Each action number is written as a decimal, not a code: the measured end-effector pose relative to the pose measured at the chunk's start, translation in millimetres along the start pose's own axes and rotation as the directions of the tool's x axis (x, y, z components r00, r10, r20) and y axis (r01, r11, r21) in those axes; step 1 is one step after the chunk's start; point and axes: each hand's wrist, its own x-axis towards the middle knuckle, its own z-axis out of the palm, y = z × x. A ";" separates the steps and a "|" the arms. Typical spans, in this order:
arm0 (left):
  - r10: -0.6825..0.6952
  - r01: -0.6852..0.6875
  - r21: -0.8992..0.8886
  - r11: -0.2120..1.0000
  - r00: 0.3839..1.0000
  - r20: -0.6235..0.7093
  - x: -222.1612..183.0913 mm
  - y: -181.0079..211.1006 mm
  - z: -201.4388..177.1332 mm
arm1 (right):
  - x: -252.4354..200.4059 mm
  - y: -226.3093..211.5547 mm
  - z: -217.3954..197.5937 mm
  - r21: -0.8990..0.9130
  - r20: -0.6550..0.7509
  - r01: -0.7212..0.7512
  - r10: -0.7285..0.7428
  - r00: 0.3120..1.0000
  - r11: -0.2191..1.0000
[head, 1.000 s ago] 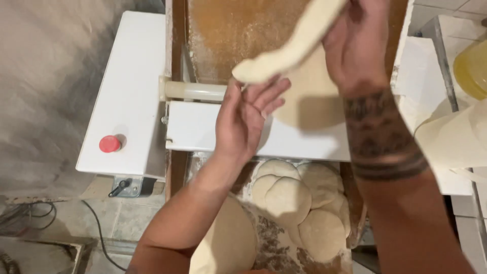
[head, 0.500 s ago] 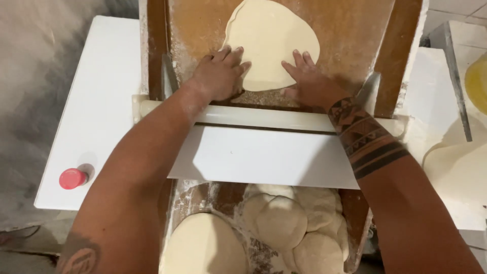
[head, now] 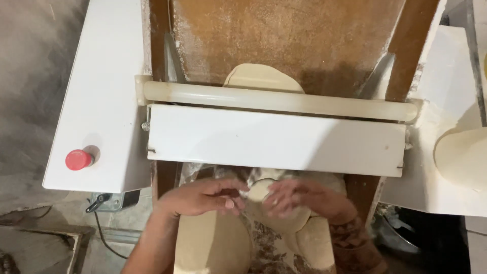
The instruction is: Flattening dough balls using a mechanical dough sheeter and stacking the results
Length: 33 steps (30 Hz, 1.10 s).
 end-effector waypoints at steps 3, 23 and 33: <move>-0.584 0.544 -0.291 0.787 0.809 -0.068 -11.7 -65.7 11.1 | -15.2 67.0 -23.9 0.130 -0.320 -0.784 0.774 0.546 0.606; -0.718 -0.221 -0.768 0.601 0.273 -0.640 -14.4 -140.8 80.9 | -63.1 113.8 -7.3 0.660 -0.746 0.101 0.633 0.208 0.745; -0.572 -0.239 -0.716 0.656 0.460 -0.679 -89.4 -131.2 123.1 | -175.2 169.9 -42.2 0.518 -0.674 -0.221 0.554 0.489 0.826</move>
